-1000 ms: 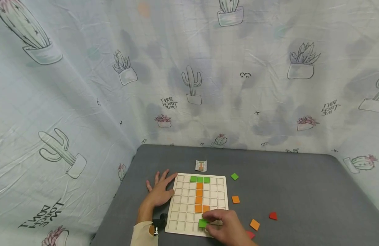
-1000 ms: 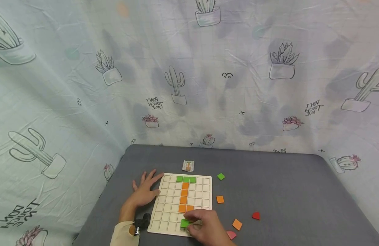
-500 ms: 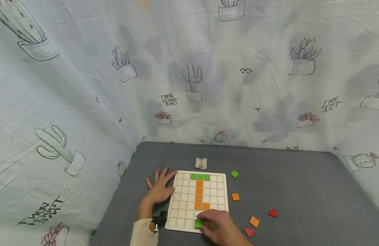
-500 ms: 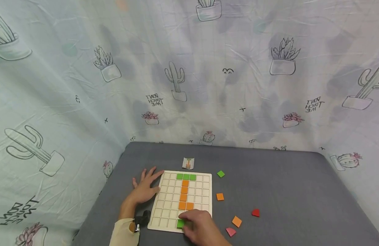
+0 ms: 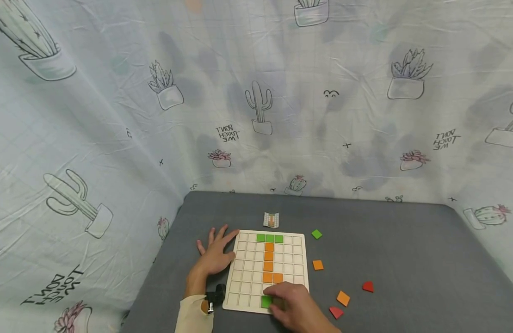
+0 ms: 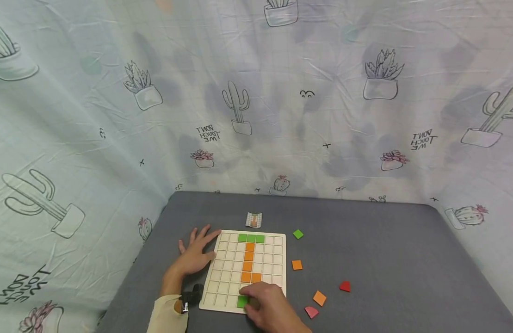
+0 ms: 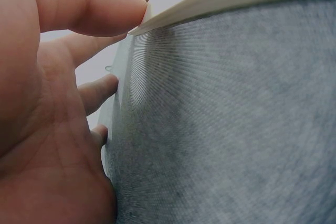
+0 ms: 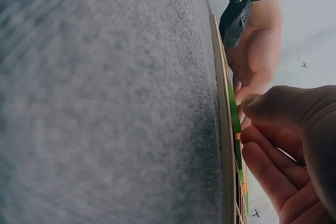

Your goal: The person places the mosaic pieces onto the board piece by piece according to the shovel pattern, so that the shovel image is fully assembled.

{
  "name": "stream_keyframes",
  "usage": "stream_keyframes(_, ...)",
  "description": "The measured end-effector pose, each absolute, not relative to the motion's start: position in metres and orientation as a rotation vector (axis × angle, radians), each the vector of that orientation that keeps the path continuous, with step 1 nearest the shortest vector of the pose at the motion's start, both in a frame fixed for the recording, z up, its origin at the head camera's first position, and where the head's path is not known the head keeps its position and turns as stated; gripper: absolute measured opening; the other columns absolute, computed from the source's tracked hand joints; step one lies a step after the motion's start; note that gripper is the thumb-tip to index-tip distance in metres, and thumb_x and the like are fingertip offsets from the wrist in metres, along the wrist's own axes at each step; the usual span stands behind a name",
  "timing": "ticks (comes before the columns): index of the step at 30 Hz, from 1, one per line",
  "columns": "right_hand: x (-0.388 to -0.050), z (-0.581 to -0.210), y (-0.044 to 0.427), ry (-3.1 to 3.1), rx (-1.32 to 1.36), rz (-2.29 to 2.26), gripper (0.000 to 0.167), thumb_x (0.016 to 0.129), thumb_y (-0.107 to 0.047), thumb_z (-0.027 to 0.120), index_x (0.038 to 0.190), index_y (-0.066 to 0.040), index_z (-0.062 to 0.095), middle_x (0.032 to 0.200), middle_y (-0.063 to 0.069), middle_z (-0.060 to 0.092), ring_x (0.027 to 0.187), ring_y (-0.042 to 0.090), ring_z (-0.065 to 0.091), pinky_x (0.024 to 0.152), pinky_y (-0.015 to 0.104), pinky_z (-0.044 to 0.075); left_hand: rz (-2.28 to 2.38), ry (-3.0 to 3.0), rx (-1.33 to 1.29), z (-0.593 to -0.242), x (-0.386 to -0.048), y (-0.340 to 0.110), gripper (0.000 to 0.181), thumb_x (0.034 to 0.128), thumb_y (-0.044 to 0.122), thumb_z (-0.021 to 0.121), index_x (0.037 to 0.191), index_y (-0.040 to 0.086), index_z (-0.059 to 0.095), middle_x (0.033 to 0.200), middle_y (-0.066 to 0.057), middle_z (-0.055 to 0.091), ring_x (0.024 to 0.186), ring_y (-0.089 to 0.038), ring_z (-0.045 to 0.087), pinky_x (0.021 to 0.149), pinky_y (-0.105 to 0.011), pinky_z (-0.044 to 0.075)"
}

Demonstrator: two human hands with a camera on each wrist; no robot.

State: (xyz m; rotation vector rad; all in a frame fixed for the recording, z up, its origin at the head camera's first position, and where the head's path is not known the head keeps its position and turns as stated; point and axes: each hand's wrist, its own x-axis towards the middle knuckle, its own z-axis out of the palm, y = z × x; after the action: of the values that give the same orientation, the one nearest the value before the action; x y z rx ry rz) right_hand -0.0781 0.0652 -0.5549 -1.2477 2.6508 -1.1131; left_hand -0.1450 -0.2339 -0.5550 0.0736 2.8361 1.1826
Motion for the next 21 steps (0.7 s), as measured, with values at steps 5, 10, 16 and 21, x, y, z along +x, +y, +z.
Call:
stream_keyframes(5,-0.077,-0.556,0.067,2.662,-1.290,-1.219,0.030,0.090,-0.005,0.087,0.118,-0.011,0.082,0.109,-0.002,0.083,0.096,0.008,0.077,0.082,0.025,0.065,1.179,2.842,0.080,-0.557,-0.145,-0.234,0.070,0.0972,0.007,0.064,0.165,0.019,0.052,0.182,-0.020,0.023,0.168,-0.054,-0.003,0.120,-0.083,-0.024)
stream_keyframes(10,-0.080,-0.551,0.075,2.611,-1.157,-1.331,0.031,0.090,-0.003,0.086,0.120,-0.010,0.083,0.112,0.000,0.084,0.097,0.007,0.077,0.084,0.028,0.066,1.178,2.839,0.086,-0.555,-0.145,-0.234,0.070,0.0976,0.007,0.065,0.165,0.020,0.052,0.182,-0.019,0.023,0.168,-0.054,-0.003,0.119,-0.083,-0.025)
stream_keyframes(16,-0.083,-0.550,0.076,2.557,-1.203,-1.356,0.029,0.092,-0.002,0.084,0.120,-0.010,0.083,0.112,0.002,0.084,0.095,0.010,0.078,0.084,0.029,0.067,1.181,2.834,0.074,-0.553,-0.145,-0.234,0.070,0.0971,0.007,0.064,0.165,0.020,0.053,0.182,-0.019,0.023,0.169,-0.054,-0.004,0.120,-0.083,-0.025)
stream_keyframes(21,-0.085,-0.553,0.070,2.464,-1.253,-1.285,0.029,0.092,0.001,0.081,0.118,-0.011,0.083,0.110,-0.003,0.084,0.093,0.003,0.074,0.082,0.021,0.063,1.184,2.828,0.071,-0.553,-0.144,-0.234,0.069,0.0977,0.007,0.064,0.165,0.021,0.053,0.182,-0.019,0.022,0.168,-0.054,-0.004,0.119,-0.083,-0.025)
